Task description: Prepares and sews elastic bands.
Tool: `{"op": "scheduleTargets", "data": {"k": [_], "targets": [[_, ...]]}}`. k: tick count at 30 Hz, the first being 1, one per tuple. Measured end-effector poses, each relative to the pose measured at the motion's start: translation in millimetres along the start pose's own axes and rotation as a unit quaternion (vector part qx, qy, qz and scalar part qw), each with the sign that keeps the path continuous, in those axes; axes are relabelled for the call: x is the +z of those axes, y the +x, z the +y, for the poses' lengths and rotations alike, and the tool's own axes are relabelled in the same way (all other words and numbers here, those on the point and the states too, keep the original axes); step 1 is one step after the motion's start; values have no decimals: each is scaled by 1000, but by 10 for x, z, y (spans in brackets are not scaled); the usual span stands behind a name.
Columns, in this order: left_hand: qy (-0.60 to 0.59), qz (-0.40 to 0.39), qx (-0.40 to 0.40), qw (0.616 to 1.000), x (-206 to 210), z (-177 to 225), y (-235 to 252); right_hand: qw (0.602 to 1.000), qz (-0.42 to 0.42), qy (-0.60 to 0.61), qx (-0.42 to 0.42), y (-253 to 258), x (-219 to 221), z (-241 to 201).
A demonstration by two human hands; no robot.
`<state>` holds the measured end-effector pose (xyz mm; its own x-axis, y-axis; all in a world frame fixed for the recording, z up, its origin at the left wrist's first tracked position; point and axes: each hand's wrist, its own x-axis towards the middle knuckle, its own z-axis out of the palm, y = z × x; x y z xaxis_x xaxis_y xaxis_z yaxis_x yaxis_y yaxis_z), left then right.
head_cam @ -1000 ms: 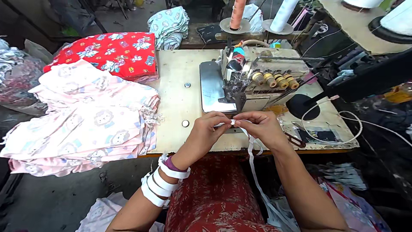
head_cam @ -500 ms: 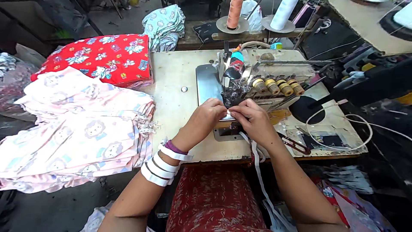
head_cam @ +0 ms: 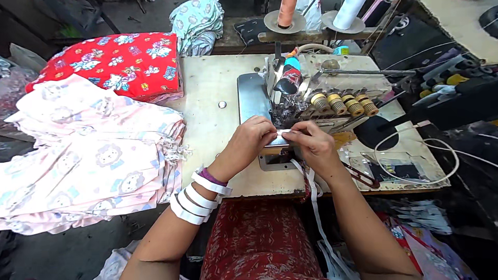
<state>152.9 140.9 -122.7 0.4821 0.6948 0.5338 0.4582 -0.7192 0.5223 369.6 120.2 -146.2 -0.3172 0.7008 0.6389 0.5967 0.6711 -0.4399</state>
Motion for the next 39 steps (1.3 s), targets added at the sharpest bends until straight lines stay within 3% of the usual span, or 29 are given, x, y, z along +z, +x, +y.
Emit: {"op": "scheduleTargets", "data": {"k": [9, 17, 23, 26, 28, 30, 32, 34, 37, 39], "targets": [[22, -12, -22, 999, -26, 22, 37, 997, 36, -67, 2, -1, 139, -13], [119, -21, -59, 991, -7, -116, 193, 989, 83, -109, 52, -175, 76, -130], [161, -94, -161, 969, -286, -165, 299, 979, 26, 41, 196, -400, -153, -364], [175, -144, -191, 955, -567, 210, -63, 954, -15, 119, 273, -489, -283, -424], [130, -146, -153, 969, -518, 547, -316, 932, -23, 184, 310, -552, -246, -411], [70, -142, -105, 982, -106, 769, -414, 905, -53, 231, 352, -579, -136, -398], [29, -131, -93, 987, 417, 808, -329, 869, -69, 253, 419, -552, -39, -366], [-20, -85, -96, 992, 694, 808, -191, 828, -24, 287, 481, -598, -11, -284], [-174, 0, -119, 978, 582, 1000, -29, 782, 73, 453, 421, -682, -282, -409], [-278, 46, -111, 953, 515, 1067, -106, 775, 114, 503, 364, -741, -384, -602]]}}
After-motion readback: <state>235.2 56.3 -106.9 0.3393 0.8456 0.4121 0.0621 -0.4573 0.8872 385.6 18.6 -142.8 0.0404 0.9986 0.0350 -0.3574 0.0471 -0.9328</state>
